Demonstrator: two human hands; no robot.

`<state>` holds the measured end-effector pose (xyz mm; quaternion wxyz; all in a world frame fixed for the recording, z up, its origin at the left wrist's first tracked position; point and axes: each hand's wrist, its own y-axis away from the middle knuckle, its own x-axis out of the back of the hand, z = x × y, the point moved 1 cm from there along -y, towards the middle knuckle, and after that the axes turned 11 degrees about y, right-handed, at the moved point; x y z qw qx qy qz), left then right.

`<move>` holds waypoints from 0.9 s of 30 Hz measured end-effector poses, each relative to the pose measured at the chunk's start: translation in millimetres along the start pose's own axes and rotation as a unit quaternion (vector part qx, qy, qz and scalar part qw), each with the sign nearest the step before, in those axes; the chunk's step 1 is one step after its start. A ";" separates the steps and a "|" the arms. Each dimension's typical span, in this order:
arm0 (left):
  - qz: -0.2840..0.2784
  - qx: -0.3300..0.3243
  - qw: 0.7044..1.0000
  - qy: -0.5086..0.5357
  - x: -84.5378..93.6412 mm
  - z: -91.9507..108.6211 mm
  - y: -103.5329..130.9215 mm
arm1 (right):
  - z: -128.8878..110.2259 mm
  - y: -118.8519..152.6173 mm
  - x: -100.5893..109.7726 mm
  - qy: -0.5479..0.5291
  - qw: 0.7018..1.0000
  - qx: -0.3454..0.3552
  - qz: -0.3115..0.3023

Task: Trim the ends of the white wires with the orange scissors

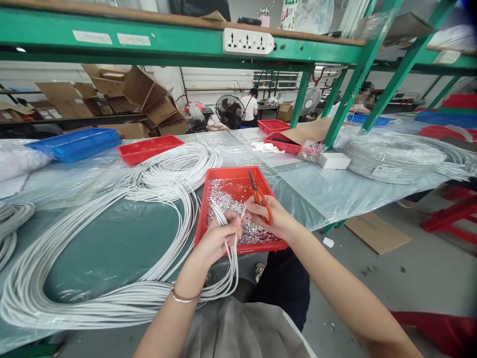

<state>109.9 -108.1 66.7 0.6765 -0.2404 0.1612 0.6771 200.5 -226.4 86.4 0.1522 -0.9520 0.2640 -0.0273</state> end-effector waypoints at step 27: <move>-0.009 0.000 0.992 -0.125 -4.6 -10.2 5.9 | 24.2 13.3 9.2 -0.019 0.996 -0.079 0.039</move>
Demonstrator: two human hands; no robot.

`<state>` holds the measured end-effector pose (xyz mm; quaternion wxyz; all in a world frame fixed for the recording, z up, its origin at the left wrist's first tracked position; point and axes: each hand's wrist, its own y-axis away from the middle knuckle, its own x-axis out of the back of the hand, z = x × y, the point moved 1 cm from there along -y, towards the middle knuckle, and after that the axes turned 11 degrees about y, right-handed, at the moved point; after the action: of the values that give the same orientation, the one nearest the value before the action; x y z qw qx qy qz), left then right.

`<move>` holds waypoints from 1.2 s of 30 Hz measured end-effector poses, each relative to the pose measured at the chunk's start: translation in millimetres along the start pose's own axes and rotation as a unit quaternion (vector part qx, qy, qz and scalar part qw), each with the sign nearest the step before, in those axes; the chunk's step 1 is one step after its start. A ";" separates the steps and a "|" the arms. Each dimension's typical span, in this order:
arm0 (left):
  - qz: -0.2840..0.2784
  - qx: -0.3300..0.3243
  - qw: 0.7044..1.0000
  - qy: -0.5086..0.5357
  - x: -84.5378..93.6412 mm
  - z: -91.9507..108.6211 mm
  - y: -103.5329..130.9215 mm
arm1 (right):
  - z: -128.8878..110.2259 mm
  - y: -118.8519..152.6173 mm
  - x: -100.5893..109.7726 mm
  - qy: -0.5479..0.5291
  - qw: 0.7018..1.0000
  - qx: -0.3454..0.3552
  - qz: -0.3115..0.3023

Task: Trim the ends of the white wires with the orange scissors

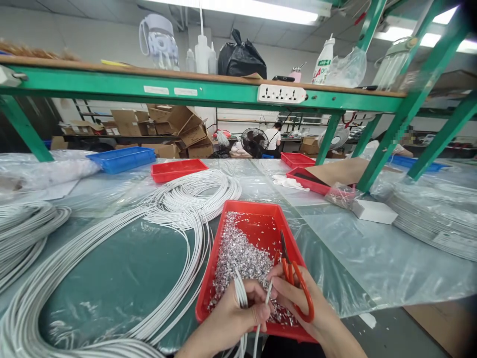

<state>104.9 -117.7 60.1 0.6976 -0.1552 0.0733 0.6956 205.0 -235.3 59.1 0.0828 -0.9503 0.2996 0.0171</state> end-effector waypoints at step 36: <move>-0.001 0.028 0.999 0.022 -4.9 7.3 0.8 | -7.2 3.4 -6.8 -0.028 0.999 0.001 -0.029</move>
<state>103.3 -120.1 68.4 0.7007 -0.1509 0.1077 0.6889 197.4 -235.4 66.3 0.0928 -0.9576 0.2697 0.0405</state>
